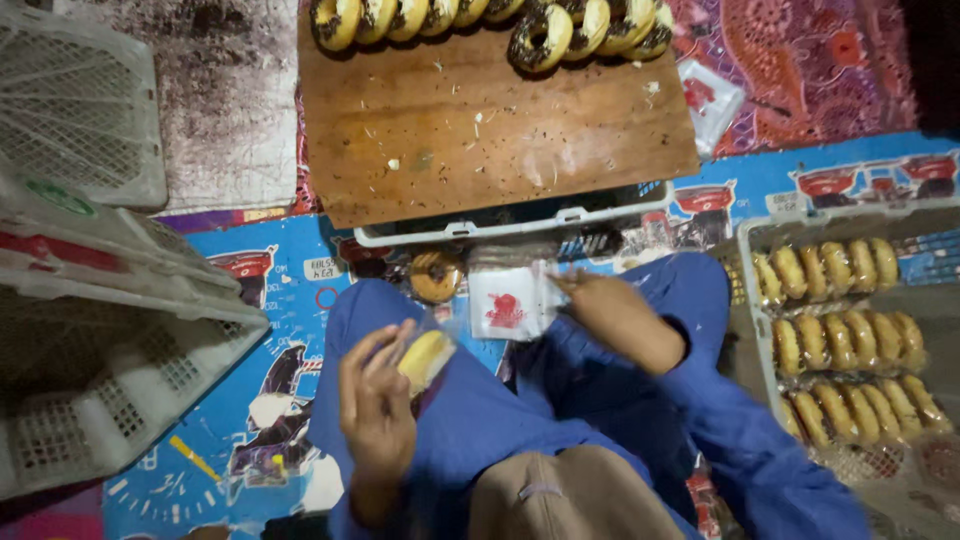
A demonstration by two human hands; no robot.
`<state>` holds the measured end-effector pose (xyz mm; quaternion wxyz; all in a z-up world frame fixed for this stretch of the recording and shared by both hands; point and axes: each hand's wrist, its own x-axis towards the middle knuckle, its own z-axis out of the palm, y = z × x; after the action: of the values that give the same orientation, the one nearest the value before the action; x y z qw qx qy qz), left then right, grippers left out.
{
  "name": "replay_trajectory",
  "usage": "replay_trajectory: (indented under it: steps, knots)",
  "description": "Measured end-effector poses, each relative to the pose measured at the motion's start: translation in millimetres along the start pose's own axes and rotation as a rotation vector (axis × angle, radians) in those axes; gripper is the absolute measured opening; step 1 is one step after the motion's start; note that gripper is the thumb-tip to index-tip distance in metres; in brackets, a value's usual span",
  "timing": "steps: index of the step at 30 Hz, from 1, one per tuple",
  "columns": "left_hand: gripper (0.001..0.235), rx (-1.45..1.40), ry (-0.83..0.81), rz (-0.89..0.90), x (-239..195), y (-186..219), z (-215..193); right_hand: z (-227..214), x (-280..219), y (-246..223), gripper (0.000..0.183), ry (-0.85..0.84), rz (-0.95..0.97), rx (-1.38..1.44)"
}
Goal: The person sits on the floor and individually places donuts into small plastic bags, then arranges the packaged donuts into a plastic crate. The task involves repetitive handling of donuts and packaging materials.
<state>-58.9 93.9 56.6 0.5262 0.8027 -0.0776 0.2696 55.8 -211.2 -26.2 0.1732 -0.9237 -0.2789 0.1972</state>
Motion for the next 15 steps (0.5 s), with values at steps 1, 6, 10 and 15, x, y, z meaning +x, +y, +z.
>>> replay_trajectory:
  steps: [1,6,10,15]
  knots:
    - [0.010,-0.030,0.019,-0.091,-6,-8,3,0,5,-21,0.074,0.034,-0.158,0.209]
    - [0.009,-0.471,0.221,-0.549,-7,-60,27,16,62,-90,0.034,0.152,-0.614,1.365]
    - [0.010,-0.322,0.341,-0.489,2,-105,25,73,120,-98,0.025,0.527,-0.174,1.595]
    - [0.015,0.246,0.231,-0.482,-48,-129,5,186,122,-100,0.023,0.651,0.157,1.464]
